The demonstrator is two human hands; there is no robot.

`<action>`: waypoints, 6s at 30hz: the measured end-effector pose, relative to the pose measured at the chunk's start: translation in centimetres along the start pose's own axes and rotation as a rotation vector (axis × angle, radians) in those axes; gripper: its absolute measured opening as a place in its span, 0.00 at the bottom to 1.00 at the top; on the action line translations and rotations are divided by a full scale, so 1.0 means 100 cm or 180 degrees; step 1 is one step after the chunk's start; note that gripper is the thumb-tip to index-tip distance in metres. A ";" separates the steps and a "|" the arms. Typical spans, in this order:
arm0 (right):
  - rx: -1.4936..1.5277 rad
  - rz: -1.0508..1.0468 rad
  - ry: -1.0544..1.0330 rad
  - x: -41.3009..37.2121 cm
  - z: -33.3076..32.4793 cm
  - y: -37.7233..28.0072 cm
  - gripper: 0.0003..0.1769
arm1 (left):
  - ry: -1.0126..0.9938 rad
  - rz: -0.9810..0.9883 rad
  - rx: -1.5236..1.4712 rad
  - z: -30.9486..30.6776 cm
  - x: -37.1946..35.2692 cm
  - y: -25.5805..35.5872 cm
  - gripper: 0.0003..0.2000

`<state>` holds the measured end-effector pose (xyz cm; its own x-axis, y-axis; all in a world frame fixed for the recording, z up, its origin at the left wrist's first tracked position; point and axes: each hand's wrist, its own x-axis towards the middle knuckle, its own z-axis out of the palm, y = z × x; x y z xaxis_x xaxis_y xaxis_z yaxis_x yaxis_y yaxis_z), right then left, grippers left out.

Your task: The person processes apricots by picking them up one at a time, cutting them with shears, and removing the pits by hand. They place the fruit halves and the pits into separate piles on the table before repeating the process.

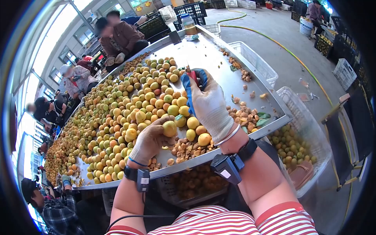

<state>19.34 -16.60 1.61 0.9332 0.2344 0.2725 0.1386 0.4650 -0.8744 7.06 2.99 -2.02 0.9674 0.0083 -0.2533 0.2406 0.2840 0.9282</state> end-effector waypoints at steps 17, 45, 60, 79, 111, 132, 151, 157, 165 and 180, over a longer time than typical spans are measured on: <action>-0.0193 0.0170 -0.0038 -0.003 0.002 0.004 0.08 | -0.0906 0.0396 -0.1263 0.052 -0.055 0.020 0.33; 0.0016 -0.0128 -0.0009 -0.004 0.010 0.021 0.06 | -0.0049 0.2192 -0.1683 0.097 -0.074 0.054 0.35; 0.0489 0.0276 0.0451 0.010 -0.005 -0.010 0.08 | 0.0772 0.2109 0.1611 0.108 -0.032 0.071 0.12; 0.0459 0.0026 0.0694 0.020 -0.015 -0.023 0.12 | 0.0460 -0.0184 0.3880 0.047 -0.003 -0.002 0.19; 0.0475 -0.0108 0.0737 0.022 -0.018 -0.020 0.13 | 0.1718 0.1071 0.4405 -0.025 0.027 0.034 0.20; 0.0783 0.0062 0.0484 0.030 -0.017 0.010 0.13 | 0.0728 0.2941 0.0803 0.135 -0.017 0.068 0.12; 0.0518 -0.0009 0.0853 0.023 -0.026 -0.030 0.14 | 0.0158 0.0747 0.5462 0.054 0.059 -0.020 0.27; 0.0526 -0.0075 0.0874 0.021 -0.032 -0.037 0.13 | 0.1174 0.1426 0.4579 0.029 0.032 -0.009 0.27; 0.0191 -0.0083 0.0671 0.005 -0.040 -0.038 0.14 | 0.2475 0.1202 0.5836 -0.047 0.034 0.022 0.20; 0.0228 -0.0017 0.0703 0.002 -0.053 -0.039 0.12 | -0.0950 0.0805 0.5249 0.073 0.049 -0.011 0.31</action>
<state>20.76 -22.85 2.98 0.9835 0.0428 0.1758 0.1273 0.5270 -0.8403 12.14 -4.27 -2.27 0.9257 -0.3287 -0.1872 -0.2762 -0.9255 0.2592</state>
